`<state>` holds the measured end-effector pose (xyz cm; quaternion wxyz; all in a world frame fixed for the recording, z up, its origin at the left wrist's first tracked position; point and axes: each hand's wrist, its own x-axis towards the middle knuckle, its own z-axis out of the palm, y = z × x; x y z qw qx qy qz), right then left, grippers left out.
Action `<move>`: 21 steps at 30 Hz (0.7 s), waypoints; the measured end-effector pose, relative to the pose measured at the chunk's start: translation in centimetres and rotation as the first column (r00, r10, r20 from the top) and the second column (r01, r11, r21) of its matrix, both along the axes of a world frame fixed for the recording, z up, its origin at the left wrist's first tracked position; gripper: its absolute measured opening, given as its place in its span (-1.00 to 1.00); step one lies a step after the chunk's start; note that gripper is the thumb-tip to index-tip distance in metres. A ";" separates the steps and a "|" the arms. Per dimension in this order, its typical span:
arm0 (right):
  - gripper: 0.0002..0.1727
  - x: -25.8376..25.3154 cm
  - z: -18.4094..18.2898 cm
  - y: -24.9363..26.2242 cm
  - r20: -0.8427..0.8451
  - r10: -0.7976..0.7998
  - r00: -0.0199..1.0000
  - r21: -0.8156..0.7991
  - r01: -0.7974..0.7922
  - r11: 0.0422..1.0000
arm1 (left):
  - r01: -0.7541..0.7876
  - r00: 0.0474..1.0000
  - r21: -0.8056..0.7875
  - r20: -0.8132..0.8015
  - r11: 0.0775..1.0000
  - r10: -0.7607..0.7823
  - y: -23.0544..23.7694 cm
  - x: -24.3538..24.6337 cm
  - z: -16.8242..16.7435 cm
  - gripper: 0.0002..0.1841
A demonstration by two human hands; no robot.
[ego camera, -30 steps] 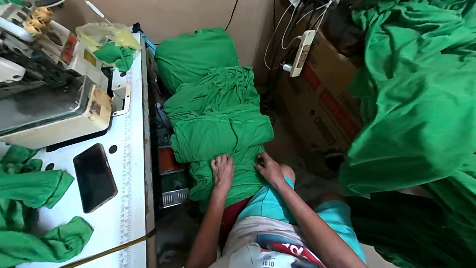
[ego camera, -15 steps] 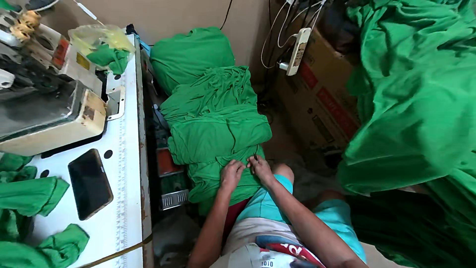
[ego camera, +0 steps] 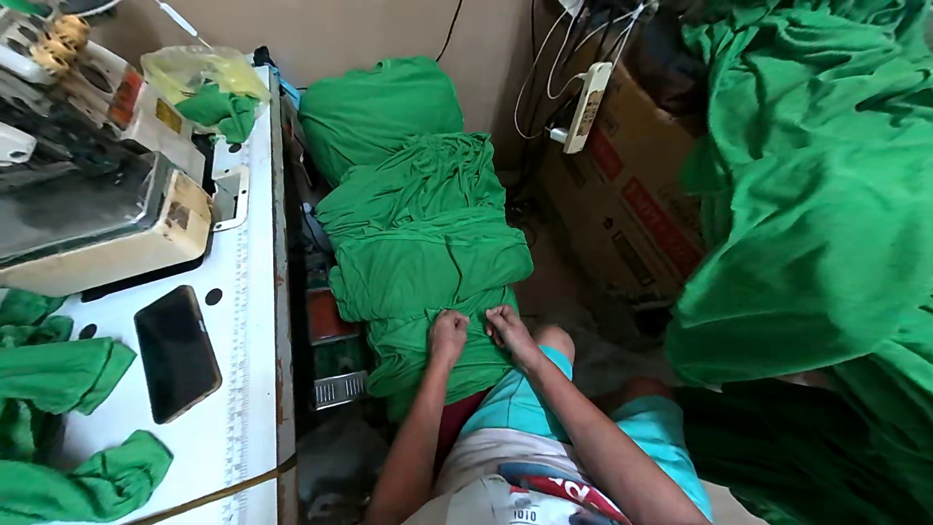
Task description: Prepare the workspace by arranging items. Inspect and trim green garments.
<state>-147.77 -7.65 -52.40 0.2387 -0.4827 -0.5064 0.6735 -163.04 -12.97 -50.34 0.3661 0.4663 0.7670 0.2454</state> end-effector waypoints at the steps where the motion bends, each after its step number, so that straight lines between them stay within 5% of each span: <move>1: -0.74 0.1 0.1 -0.1 0.009 0.032 0.999 0.021 -0.032 0.999 | -0.018 0.999 0.033 0.050 0.999 0.016 -0.1 -0.3 -0.2 -0.71; 13: -0.60 -0.4 0.9 -0.9 0.458 0.269 0.847 0.178 -0.384 0.906 | -0.132 0.951 0.060 0.289 0.989 0.109 0.0 -1.2 -1.0 -0.72; 21: -0.61 -0.6 0.4 -0.9 0.485 0.254 0.837 0.217 -0.396 0.892 | -0.161 0.938 0.072 0.321 0.984 0.130 0.0 -1.1 -1.3 -0.75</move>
